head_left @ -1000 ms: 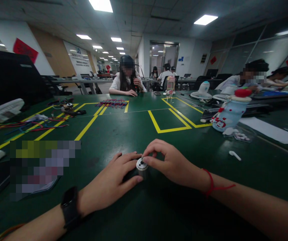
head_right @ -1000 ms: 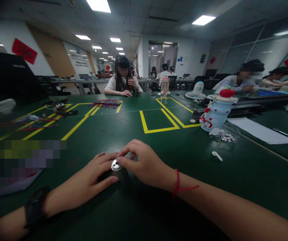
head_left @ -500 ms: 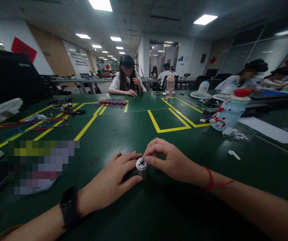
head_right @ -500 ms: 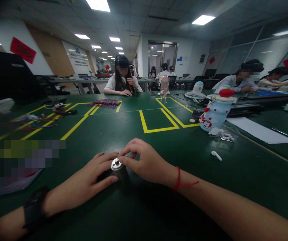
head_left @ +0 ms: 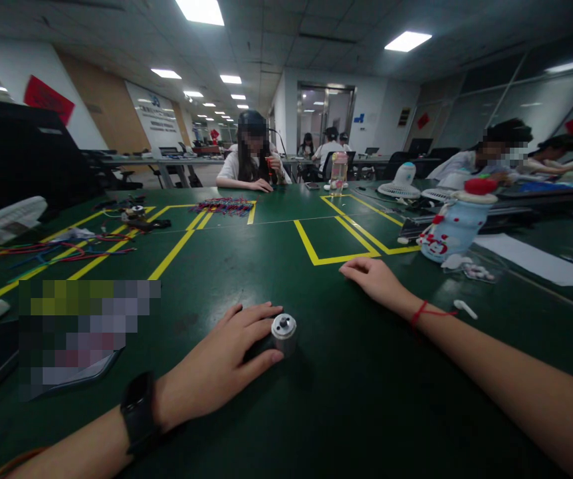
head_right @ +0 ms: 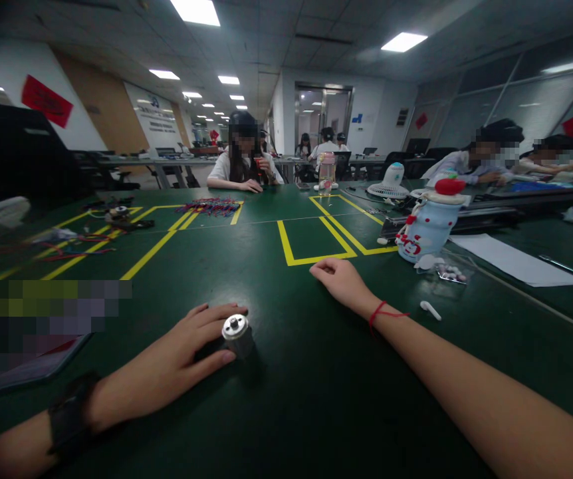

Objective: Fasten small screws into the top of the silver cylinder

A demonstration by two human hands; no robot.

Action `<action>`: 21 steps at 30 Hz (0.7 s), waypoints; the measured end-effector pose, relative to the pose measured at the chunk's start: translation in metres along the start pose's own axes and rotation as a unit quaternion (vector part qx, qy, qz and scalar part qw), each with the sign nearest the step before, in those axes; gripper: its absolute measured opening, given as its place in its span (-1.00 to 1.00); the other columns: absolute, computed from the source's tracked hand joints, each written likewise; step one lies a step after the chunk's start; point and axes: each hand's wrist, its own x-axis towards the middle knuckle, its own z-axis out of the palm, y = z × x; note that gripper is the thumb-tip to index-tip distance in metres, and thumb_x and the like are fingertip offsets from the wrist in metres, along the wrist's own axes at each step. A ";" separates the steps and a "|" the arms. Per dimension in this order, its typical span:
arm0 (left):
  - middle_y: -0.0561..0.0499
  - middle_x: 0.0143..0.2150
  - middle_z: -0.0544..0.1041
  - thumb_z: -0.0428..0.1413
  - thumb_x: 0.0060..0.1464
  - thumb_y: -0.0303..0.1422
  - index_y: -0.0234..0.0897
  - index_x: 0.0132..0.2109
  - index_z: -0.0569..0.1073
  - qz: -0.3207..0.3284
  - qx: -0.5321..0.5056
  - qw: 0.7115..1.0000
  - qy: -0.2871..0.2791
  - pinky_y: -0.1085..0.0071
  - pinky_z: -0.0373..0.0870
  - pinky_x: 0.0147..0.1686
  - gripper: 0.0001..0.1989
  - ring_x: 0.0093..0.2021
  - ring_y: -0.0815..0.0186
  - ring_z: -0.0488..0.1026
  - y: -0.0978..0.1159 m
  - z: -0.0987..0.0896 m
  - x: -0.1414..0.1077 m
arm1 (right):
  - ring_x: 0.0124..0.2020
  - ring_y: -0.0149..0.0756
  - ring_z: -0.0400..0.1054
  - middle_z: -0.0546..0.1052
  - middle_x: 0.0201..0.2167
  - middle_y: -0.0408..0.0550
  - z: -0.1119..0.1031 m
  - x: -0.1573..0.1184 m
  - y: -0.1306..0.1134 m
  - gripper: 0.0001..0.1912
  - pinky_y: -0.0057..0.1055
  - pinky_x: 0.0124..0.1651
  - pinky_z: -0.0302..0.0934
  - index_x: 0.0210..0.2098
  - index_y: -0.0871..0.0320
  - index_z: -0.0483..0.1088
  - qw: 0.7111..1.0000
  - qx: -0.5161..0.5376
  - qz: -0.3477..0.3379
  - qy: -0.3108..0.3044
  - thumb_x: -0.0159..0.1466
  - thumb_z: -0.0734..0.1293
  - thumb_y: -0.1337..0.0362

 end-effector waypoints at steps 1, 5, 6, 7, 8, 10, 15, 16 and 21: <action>0.04 0.31 0.21 0.00 0.26 -0.18 0.05 0.22 0.24 0.001 0.001 1.000 0.001 -0.12 -0.13 0.27 -0.60 0.29 0.09 0.14 0.000 0.000 0.000 | -0.39 -0.29 0.37 0.54 -0.42 -0.04 0.001 -0.002 -0.003 -0.74 -0.33 -0.27 0.23 -0.33 0.22 0.52 1.000 -0.012 -0.008 -0.012 0.19 0.30 0.15; 0.04 0.31 0.21 0.00 0.26 -0.18 0.03 0.21 0.26 0.001 0.001 1.000 0.001 -0.09 -0.10 0.26 -0.62 0.29 0.10 0.13 0.000 0.000 0.001 | -0.37 -0.29 0.33 0.52 -0.37 -0.03 0.008 -0.011 -0.020 -0.78 -0.33 -0.28 0.18 -0.38 0.20 0.54 0.997 -0.052 -0.045 -0.039 0.18 0.33 0.18; 0.04 0.31 0.21 0.00 0.27 -0.18 0.03 0.21 0.26 0.001 0.000 1.000 0.001 -0.09 -0.09 0.26 -0.62 0.29 0.11 0.13 0.000 0.000 0.001 | -0.38 -0.31 0.32 0.52 -0.37 -0.05 0.011 -0.015 -0.028 -0.79 -0.35 -0.30 0.17 -0.38 0.19 0.54 0.996 -0.053 -0.056 -0.054 0.18 0.34 0.18; 0.04 0.31 0.22 0.00 0.26 -0.18 0.03 0.20 0.26 0.001 -0.001 1.000 0.001 -0.09 -0.08 0.26 -0.62 0.29 0.11 0.13 0.000 0.000 0.001 | -0.39 -0.33 0.32 0.52 -0.38 -0.07 0.015 -0.019 -0.037 -0.80 -0.38 -0.32 0.17 -0.36 0.18 0.53 0.994 -0.047 -0.067 -0.072 0.19 0.33 0.19; 0.04 0.31 0.22 0.00 0.26 -0.18 0.04 0.20 0.26 0.000 -0.002 1.000 0.001 -0.09 -0.08 0.26 -0.62 0.29 0.11 0.13 0.001 0.000 0.001 | -0.42 -0.36 0.32 0.52 -0.40 -0.10 0.019 -0.025 -0.047 -0.80 -0.41 -0.35 0.17 -0.32 0.17 0.53 0.991 -0.039 -0.079 -0.099 0.22 0.32 0.18; 0.05 0.30 0.23 0.00 0.26 -0.18 0.04 0.19 0.26 -0.001 -0.001 1.000 0.004 -0.11 -0.10 0.26 -0.63 0.29 0.10 0.13 0.001 0.000 0.001 | -0.41 -0.38 0.33 0.52 -0.35 -0.08 0.028 -0.037 -0.069 -0.77 -0.44 -0.35 0.20 -0.22 0.18 0.50 0.983 0.022 -0.112 -0.144 0.27 0.29 0.19; 0.01 0.28 0.25 0.01 0.26 -0.20 -0.01 0.15 0.31 0.010 0.001 1.000 0.010 -0.07 -0.07 0.26 -0.66 0.26 0.11 0.17 0.004 -0.001 0.001 | -0.27 -0.38 0.35 0.49 -0.26 -0.09 0.045 -0.056 -0.107 -0.86 -0.45 -0.21 0.23 -0.24 0.14 0.50 0.963 0.059 -0.209 -0.158 0.22 0.36 0.25; 0.00 0.28 0.25 0.01 0.26 -0.20 -0.02 0.15 0.31 0.014 0.001 1.000 0.012 -0.06 -0.06 0.26 -0.67 0.26 0.11 0.18 0.004 -0.001 0.001 | -0.26 -0.38 0.35 0.49 -0.27 -0.10 0.046 -0.056 -0.109 -0.89 -0.45 -0.18 0.23 -0.27 0.14 0.51 0.962 0.068 -0.215 -0.157 0.22 0.36 0.27; 0.01 0.30 0.22 0.01 0.26 -0.19 0.00 0.18 0.28 0.009 0.005 1.000 0.011 -0.09 -0.09 0.26 -0.64 0.27 0.11 0.15 0.001 0.001 0.003 | -0.27 -0.36 0.36 0.51 -0.28 -0.10 0.037 -0.045 -0.095 -0.83 -0.42 -0.24 0.24 -0.26 0.15 0.49 0.978 0.087 -0.158 -0.100 0.27 0.32 0.20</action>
